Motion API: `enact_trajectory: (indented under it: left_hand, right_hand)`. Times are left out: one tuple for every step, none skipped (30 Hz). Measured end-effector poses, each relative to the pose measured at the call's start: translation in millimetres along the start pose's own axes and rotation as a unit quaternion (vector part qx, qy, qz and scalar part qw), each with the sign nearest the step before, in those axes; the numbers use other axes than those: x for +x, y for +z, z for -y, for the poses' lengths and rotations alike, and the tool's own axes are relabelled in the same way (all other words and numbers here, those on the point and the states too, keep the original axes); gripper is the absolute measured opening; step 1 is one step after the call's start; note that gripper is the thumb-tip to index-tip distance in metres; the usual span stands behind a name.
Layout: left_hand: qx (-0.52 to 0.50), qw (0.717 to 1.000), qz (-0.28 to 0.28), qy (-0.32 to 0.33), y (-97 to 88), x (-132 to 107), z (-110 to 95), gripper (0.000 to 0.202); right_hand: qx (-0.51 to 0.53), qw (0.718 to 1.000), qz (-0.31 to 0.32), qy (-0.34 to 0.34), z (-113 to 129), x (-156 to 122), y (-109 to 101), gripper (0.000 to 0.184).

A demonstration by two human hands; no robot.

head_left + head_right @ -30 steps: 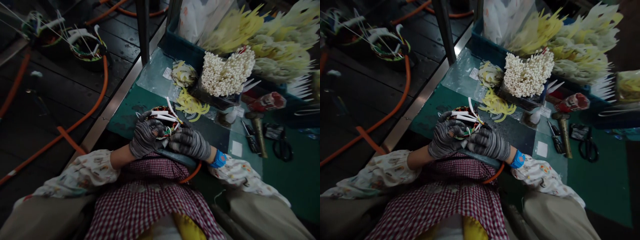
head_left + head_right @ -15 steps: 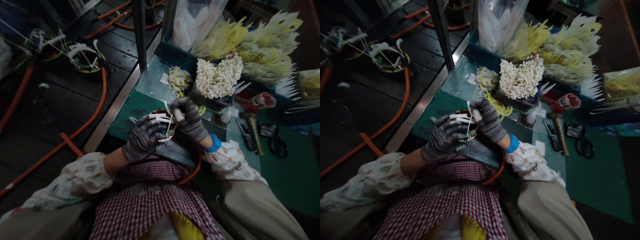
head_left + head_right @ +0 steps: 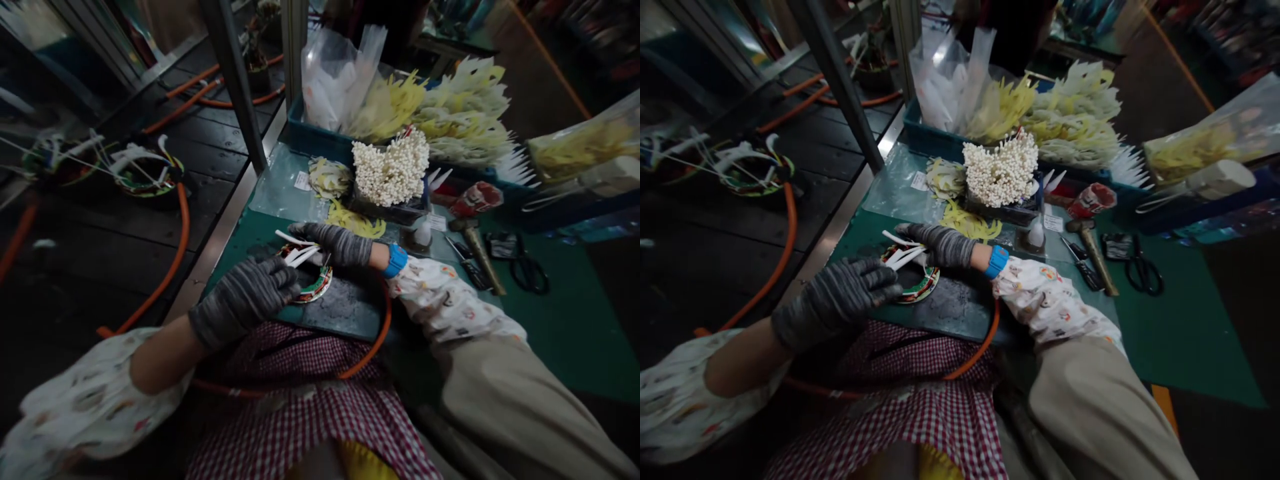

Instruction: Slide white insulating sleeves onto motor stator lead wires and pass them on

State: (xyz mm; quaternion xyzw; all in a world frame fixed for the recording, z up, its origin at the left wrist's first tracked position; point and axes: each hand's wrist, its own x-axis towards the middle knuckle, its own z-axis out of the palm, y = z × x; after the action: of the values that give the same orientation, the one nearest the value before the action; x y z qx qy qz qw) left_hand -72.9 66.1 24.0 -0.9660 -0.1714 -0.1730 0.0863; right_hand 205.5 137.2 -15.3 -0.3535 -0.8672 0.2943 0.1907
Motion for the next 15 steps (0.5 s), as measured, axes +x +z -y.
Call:
enact_trajectory:
  left_hand:
    - [0.001, 1.0, -0.006, -0.006, 1.9, -5.6, -2.9, 0.025]
    - [-0.003, 1.0, -0.018, -0.021, 5.7, -12.9, -6.4, 0.027]
    - [-0.011, 0.999, -0.032, -0.039, 11.1, -20.8, -10.1, 0.03]
    - [-0.018, 0.997, -0.049, -0.056, 17.7, -28.3, -13.4, 0.033]
    - [-0.022, 0.995, -0.068, -0.071, 24.9, -34.4, -15.9, 0.036]
    - [-0.024, 0.993, -0.086, -0.081, 31.9, -38.5, -16.9, 0.038]
    - [-0.027, 0.991, -0.103, -0.079, 38.5, -40.3, -16.3, 0.038]
    - [-0.033, 0.991, -0.113, -0.07, 44.0, -40.1, -14.0, 0.037]
    - [-0.042, 0.991, -0.116, -0.054, 48.5, -38.3, -10.3, 0.035]
    - [-0.053, 0.992, -0.112, -0.035, 52.0, -35.5, -5.7, 0.032]
    - [-0.067, 0.992, -0.108, -0.017, 54.6, -32.4, -1.3, 0.029]
    - [-0.081, 0.991, -0.106, -0.004, 56.6, -29.7, 2.2, 0.025]
    - [-0.091, 0.99, -0.109, -0.002, 58.2, -27.7, 3.9, 0.022]
    - [-0.097, 0.988, -0.117, -0.008, 59.7, -26.7, 3.3, 0.019]
    - [-0.099, 0.986, -0.13, -0.02, 61.0, -26.7, 0.1, 0.015]
  right_hand:
    - [0.001, 1.0, 0.005, -0.009, 1.7, -3.8, -4.7, 0.068]
    - [-0.004, 1.0, -0.004, -0.016, 2.8, -10.3, -10.3, 0.069]
    - [-0.019, 0.999, -0.039, -0.016, 3.0, -18.7, -17.1, 0.067]
    - [-0.048, 0.993, -0.103, -0.008, 2.1, -27.9, -25.1, 0.062]
    - [-0.091, 0.978, -0.185, 0.007, 0.0, -36.6, -34.1, 0.055]
    - [-0.144, 0.952, -0.27, 0.03, -3.1, -43.5, -43.6, 0.047]
    - [-0.197, 0.917, -0.343, 0.059, -6.9, -47.9, -53.1, 0.041]
    - [-0.242, 0.885, -0.388, 0.093, -11.1, -49.3, -61.9, 0.037]
    - [-0.272, 0.863, -0.406, 0.128, -15.1, -47.9, -69.5, 0.036]
    - [-0.287, 0.853, -0.404, 0.163, -18.7, -44.2, -75.4, 0.036]
    - [-0.287, 0.851, -0.393, 0.195, -21.3, -39.4, -79.7, 0.034]
    - [-0.278, 0.855, -0.38, 0.218, -22.8, -34.7, -82.5, 0.029]
    - [-0.262, 0.863, -0.367, 0.229, -22.6, -31.4, -84.0, 0.023]
    - [-0.237, 0.875, -0.356, 0.228, -20.5, -30.5, -84.7, 0.021]
    - [-0.205, 0.888, -0.35, 0.217, -16.5, -32.6, -84.8, 0.022]
